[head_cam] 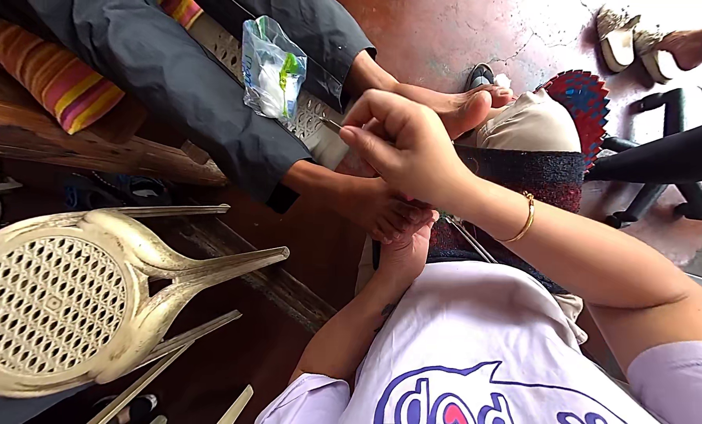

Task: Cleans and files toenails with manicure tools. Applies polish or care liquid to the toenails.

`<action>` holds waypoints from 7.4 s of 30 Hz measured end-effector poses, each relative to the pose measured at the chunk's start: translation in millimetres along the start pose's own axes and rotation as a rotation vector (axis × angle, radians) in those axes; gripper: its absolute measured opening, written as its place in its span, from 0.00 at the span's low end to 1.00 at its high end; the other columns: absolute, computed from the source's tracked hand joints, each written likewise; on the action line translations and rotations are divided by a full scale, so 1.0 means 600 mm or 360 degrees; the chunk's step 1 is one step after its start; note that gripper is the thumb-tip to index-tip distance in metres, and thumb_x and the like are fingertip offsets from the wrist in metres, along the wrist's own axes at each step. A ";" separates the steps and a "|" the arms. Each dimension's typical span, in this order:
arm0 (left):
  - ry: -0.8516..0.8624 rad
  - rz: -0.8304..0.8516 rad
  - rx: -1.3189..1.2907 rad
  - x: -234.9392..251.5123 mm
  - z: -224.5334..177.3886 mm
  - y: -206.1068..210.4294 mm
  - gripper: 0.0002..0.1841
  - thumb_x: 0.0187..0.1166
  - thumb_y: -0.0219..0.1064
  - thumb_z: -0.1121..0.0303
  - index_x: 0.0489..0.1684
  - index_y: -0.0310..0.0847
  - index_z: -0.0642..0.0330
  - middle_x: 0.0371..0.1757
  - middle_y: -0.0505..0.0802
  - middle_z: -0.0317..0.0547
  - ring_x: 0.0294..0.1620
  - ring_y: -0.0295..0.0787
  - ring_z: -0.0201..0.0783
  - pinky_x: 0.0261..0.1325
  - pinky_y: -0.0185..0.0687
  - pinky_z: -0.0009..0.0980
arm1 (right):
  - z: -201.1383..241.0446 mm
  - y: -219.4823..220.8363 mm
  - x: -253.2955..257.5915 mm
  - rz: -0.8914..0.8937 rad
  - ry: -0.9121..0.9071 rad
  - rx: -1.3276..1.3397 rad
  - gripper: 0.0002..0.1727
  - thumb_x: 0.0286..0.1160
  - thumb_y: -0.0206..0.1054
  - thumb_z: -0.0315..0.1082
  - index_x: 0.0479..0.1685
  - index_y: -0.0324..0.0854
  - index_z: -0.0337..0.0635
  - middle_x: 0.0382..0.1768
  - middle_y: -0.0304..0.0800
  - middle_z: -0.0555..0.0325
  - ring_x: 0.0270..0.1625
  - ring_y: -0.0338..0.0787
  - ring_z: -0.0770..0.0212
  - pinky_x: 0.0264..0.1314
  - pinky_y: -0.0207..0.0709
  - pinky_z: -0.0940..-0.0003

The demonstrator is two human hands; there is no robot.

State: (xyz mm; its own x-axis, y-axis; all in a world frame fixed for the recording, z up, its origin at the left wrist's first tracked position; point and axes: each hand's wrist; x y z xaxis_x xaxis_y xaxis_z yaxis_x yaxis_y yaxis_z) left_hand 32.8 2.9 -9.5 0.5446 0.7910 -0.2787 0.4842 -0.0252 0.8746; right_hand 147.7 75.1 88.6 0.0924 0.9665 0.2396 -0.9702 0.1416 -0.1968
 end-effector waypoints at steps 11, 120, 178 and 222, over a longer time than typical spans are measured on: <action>-0.0182 -0.0089 -0.0130 -0.023 -0.024 0.020 0.10 0.79 0.69 0.68 0.53 0.89 0.57 0.46 0.93 0.44 0.43 0.90 0.35 0.53 0.86 0.32 | 0.078 -0.151 0.010 0.1048 0.0637 -0.0173 0.08 0.85 0.66 0.32 0.43 0.90 0.40 0.21 0.87 0.66 0.17 0.81 0.77 0.16 0.76 0.83; -0.0873 -0.0323 0.2438 0.431 0.533 0.237 0.12 0.83 0.59 0.70 0.54 0.81 0.67 0.46 0.90 0.55 0.43 0.85 0.46 0.47 0.78 0.46 | -0.387 -0.463 -0.282 -0.0489 0.1715 -0.0308 0.20 0.86 0.64 0.38 0.63 0.81 0.29 0.55 0.88 0.30 0.59 0.88 0.35 0.63 0.77 0.34; 0.0980 0.0606 0.3237 -0.048 -0.036 -0.055 0.15 0.88 0.57 0.59 0.57 0.90 0.50 0.61 0.93 0.47 0.64 0.87 0.45 0.71 0.76 0.42 | -0.417 -0.495 -0.311 0.0834 0.1447 -0.1764 0.10 0.74 0.72 0.28 0.49 0.90 0.33 0.52 0.91 0.31 0.59 0.89 0.26 0.58 0.76 0.22; 0.0081 -0.0102 0.0561 0.003 0.020 0.050 0.09 0.84 0.58 0.73 0.45 0.87 0.61 0.45 0.94 0.35 0.39 0.86 0.19 0.39 0.80 0.15 | 0.076 -0.104 -0.223 0.0490 -0.0207 -0.1632 0.17 0.86 0.63 0.43 0.58 0.87 0.40 0.46 0.95 0.46 0.52 0.93 0.48 0.51 0.85 0.59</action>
State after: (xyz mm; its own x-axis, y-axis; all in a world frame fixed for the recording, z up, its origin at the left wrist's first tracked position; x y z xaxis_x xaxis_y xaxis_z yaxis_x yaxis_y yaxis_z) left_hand 56.5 -3.7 11.4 0.4747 0.8272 -0.3008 0.7275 -0.1764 0.6630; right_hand 185.9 -73.1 112.1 -0.2067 0.9696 0.1308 -0.2916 0.0665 -0.9542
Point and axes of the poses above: each hand's wrist, its own x-axis towards the middle knuckle, its own y-axis out of the palm, z = x × y
